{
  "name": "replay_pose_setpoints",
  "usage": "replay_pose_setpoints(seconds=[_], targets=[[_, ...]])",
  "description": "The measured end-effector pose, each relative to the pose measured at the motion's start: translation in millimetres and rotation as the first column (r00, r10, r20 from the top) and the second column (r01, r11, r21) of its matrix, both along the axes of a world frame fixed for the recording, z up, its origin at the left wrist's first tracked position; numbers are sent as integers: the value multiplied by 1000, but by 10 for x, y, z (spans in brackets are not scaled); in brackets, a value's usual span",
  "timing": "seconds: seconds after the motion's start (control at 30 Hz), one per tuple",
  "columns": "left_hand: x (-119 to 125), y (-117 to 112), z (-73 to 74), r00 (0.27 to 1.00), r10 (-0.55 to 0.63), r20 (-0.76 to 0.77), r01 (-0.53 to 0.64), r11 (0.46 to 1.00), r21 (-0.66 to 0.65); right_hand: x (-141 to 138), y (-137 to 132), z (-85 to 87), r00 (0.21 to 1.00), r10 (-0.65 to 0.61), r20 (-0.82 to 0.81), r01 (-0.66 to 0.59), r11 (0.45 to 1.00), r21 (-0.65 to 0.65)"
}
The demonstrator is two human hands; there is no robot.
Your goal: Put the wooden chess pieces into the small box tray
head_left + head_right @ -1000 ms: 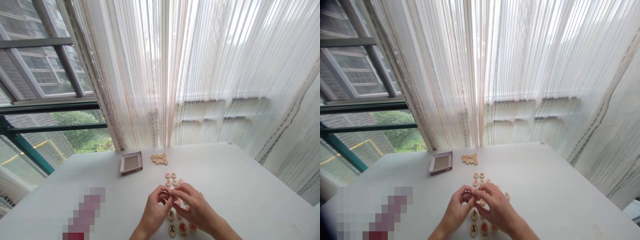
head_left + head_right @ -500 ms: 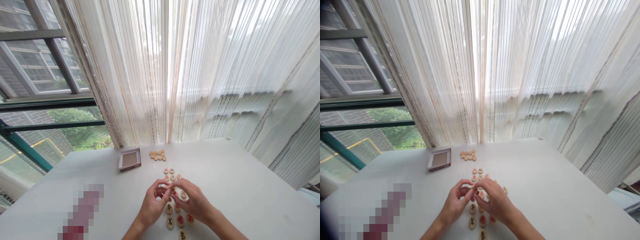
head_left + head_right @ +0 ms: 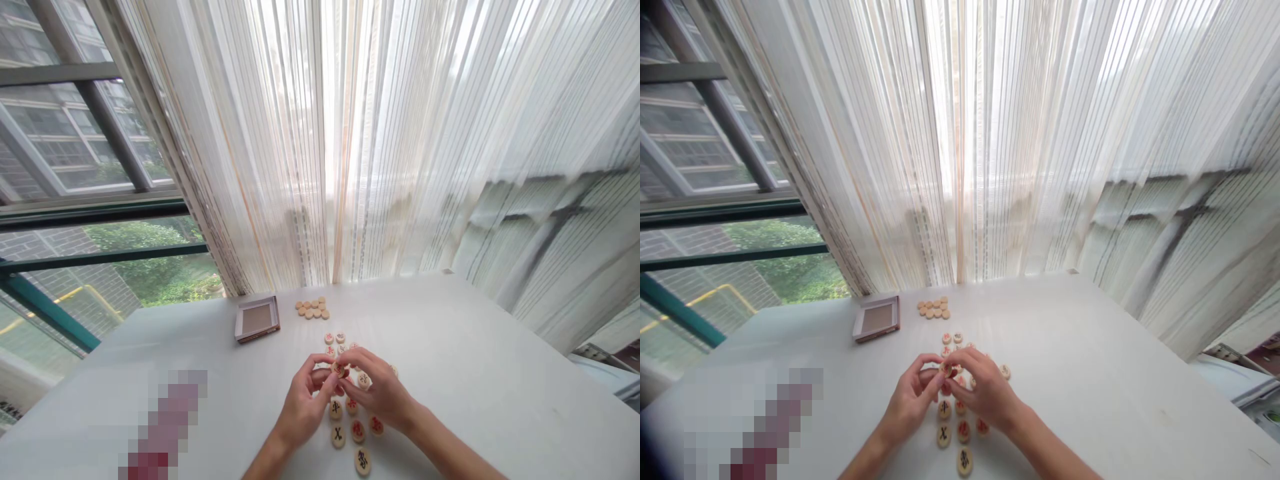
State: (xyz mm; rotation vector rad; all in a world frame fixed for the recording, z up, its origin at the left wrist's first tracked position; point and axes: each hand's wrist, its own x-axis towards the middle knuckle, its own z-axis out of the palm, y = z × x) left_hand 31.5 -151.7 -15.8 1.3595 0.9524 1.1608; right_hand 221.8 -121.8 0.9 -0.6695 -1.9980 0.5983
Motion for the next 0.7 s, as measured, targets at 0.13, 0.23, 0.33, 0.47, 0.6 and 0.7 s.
replay_pose_setpoints(seconds=[0.13,0.23,0.33,0.47,0.6,0.7], targets=[[-38,37,-33,1000,27,-14,-27,1000,16,-11,3,-23,999,40,15,-40,999,-20],[-53,51,-44,999,48,-10,-47,999,26,-31,-8,-34,999,37,21,-37,999,-12],[-44,45,-37,998,58,-8,-58,998,23,-53,-14,-47,1000,6,17,-6,1000,0],[-39,28,-16,998,59,-22,-59,998,33,-58,-11,-56,1000,-30,-6,30,999,32],[-56,7,21,998,43,-55,-39,997,60,-46,-18,-51,1000,-25,5,25,998,49],[-58,-15,56,993,44,-112,-35,996,85,-37,-19,-68,999,-30,24,29,999,47]])
